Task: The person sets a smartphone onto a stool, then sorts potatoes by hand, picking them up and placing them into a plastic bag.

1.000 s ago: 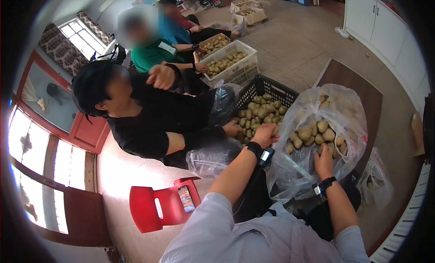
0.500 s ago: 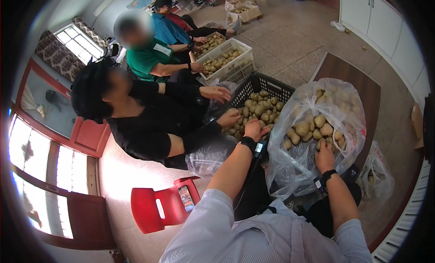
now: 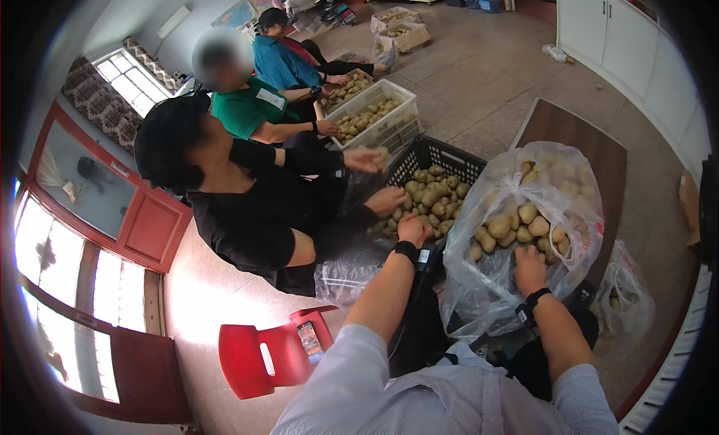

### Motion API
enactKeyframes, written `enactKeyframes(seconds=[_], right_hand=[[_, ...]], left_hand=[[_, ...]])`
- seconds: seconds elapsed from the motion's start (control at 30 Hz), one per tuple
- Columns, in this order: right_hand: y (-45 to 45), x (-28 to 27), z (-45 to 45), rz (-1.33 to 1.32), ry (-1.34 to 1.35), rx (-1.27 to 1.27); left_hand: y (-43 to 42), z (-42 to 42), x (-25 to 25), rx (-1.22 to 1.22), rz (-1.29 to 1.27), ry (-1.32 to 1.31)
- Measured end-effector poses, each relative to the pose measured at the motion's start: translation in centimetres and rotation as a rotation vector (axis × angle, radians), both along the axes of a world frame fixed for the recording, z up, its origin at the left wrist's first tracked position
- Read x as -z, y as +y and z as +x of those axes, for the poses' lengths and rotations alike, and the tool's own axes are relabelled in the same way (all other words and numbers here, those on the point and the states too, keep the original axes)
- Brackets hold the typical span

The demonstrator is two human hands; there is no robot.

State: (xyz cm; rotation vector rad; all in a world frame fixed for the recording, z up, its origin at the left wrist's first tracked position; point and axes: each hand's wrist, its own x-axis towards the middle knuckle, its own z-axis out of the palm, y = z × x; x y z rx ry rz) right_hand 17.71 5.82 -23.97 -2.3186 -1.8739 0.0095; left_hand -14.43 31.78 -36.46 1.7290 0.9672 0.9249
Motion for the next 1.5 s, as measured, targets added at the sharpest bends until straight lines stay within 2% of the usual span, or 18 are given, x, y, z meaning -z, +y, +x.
enactKeyframes(seconds=[0.07,0.1,0.13,0.3,0.47,0.53,0.6,0.67,0.83,0.97,1.13,1.2,1.23,1.3,1.37,1.4,1.43,1.5], right_hand=[[0.1,0.0,0.2,-0.015,0.01,0.008],[0.0,-0.2,0.1,-0.028,0.027,0.008],[-0.2,-0.7,-0.1,-0.03,0.026,0.008],[-0.5,-2.0,-0.7,0.048,0.316,0.121],[0.7,3.2,-0.2,0.233,0.602,0.121],[0.8,3.3,-0.2,0.281,0.696,0.13],[0.9,-2.2,-2.2,-0.044,1.435,0.29],[1.6,-4.0,-3.5,-0.05,1.466,0.261],[3.8,-6.3,-6.5,-0.02,1.585,0.12],[4.7,-7.7,-7.9,0.069,1.482,-0.033],[2.8,-5.8,-6.1,0.265,1.15,-0.062],[0.7,-6.3,-5.0,0.23,0.856,-0.01],[-0.2,-5.6,-4.1,0.243,0.848,-0.008],[-2.1,-3.7,-2.1,0.307,0.324,-0.013],[-3.8,-3.4,-1.3,0.251,0.272,0.043],[-4.3,-3.3,-1.0,0.194,0.227,0.098],[-4.6,-3.1,-1.0,0.115,0.247,0.149],[-4.9,-0.6,-0.7,0.091,0.207,0.149]], left_hand=[[-3.6,2.4,-10.1,-0.476,-0.764,-0.49],[-3.0,1.5,-9.7,-0.299,-0.457,0.049],[-3.3,1.4,-9.6,-0.291,-0.381,0.127],[-3.8,2.7,-10.1,-0.477,-0.685,-0.292],[-4.5,3.7,-11.5,-0.439,-0.799,-0.382],[-5.1,4.4,-12.4,-0.357,-0.823,-0.355],[-6.0,5.2,-14.2,-0.232,-0.851,-0.27],[-7.0,6.1,-16.2,-0.015,-0.902,-0.137],[-9.7,7.8,-20.1,0.254,-1.018,-0.057],[-10.1,9.2,-20.3,0.446,-1.08,-0.117],[-9.7,8.7,-19.8,0.397,-1.012,-0.198],[-9.0,8.2,-18.6,0.234,-0.999,-0.298],[-8.3,7.8,-17.5,0.143,-0.998,-0.35],[-7.8,7.0,-16.8,0.035,-0.924,-0.404],[-7.3,6.6,-16.1,-0.238,-0.953,-0.555],[-6.6,5.8,-15.6,-0.232,-0.954,-0.555],[-5.6,4.4,-13.6,-0.104,-0.438,-0.135],[-5.6,3.5,-14.0,-0.056,-0.153,0.236]])
